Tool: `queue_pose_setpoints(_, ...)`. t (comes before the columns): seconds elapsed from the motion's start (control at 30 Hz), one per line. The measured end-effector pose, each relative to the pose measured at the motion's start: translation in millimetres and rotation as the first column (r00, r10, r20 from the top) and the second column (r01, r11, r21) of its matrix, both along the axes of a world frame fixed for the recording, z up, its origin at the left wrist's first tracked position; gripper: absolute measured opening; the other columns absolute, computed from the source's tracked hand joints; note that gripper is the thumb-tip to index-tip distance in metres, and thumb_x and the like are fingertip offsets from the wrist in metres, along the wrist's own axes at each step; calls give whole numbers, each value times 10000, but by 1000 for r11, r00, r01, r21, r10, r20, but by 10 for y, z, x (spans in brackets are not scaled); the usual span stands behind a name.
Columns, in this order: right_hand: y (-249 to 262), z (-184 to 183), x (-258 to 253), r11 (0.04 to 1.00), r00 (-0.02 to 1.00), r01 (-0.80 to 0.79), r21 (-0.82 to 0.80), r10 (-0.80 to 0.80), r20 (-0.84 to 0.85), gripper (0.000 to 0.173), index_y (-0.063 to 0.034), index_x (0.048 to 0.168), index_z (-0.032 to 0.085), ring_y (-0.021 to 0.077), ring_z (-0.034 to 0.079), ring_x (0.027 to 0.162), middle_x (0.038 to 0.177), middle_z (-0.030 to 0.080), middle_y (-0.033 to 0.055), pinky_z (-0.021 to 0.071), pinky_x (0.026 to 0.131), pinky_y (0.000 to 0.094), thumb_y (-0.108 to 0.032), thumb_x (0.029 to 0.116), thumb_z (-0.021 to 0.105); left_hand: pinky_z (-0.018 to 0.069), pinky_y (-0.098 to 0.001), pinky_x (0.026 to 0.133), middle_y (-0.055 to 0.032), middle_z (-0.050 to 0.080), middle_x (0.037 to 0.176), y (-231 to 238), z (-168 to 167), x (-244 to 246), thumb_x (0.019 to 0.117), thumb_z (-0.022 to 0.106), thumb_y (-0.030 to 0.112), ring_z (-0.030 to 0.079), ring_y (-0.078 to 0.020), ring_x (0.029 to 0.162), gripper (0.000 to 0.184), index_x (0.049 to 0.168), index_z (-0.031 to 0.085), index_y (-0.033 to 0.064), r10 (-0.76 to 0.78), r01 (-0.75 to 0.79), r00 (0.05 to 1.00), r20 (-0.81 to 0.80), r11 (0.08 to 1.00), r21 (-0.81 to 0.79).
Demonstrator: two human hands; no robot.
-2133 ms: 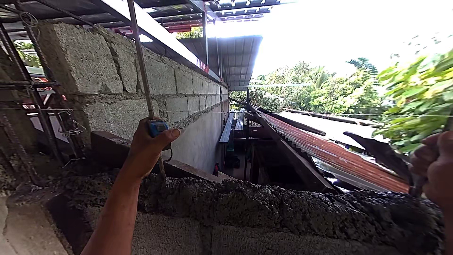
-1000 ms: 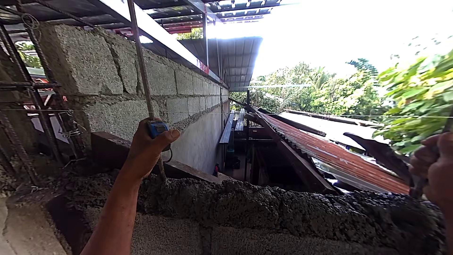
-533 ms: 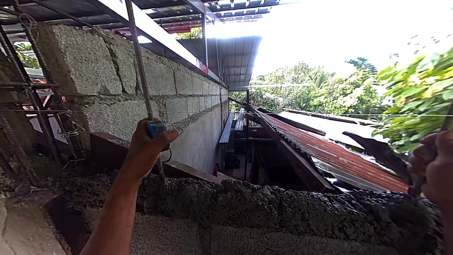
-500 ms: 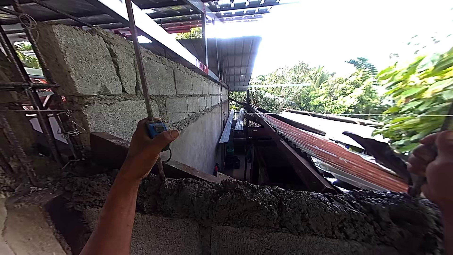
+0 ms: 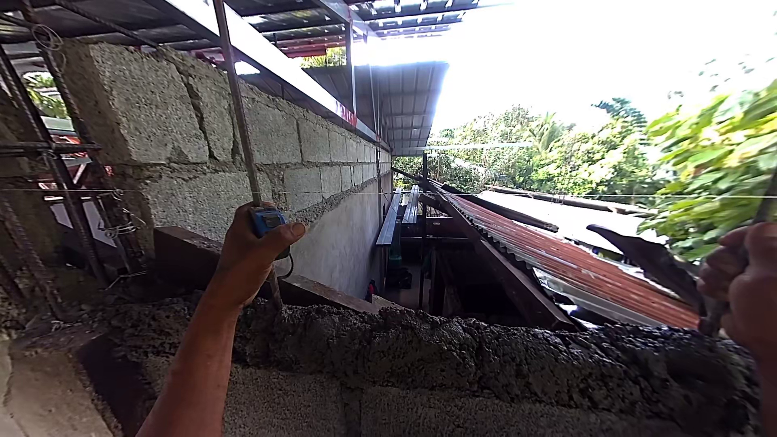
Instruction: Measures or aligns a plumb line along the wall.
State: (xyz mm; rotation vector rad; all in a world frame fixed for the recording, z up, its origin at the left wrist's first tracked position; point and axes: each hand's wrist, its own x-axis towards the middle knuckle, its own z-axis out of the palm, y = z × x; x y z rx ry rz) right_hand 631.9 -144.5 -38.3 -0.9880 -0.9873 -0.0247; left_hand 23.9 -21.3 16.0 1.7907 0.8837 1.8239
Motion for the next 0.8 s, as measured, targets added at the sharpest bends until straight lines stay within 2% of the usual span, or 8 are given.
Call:
queue_pose_setpoints(0.13, 7, -3, 25, 1000, 1000, -8, 5, 8, 3, 360, -262, 949, 554, 13, 352, 439, 596, 368, -131, 366, 420, 206, -513, 1098, 343, 580, -271, 710, 11, 634, 1016, 10, -4, -8, 764, 838, 431, 655, -94, 800, 739, 1348, 462, 178, 0, 0, 1000, -6, 1000, 1)
queue_pose_setpoints(0.5, -4, 9, -6, 1000, 1000, 1, -1, -1, -8, 346, -269, 954, 552, 10, 352, 441, 600, 370, -133, 365, 422, 200, -502, 1100, 342, 586, -263, 713, 14, 638, 1004, 9, -1, -5, 774, 833, 389, 659, -88, 796, 704, 1338, 469, 178, -12, 12, 1000, 6, 1000, 3)
queue_pose_setpoints(0.8, 15, -9, 24, 1000, 1000, 6, 1, -6, -3, 358, -263, 962, 558, 11, 362, 444, 600, 373, -129, 371, 426, 205, -515, 1097, 342, 587, -270, 717, 8, 638, 1019, 11, -5, -4, 755, 842, 417, 662, -94, 810, 749, 1356, 465, 177, -4, 4, 1000, 4, 1000, 2)
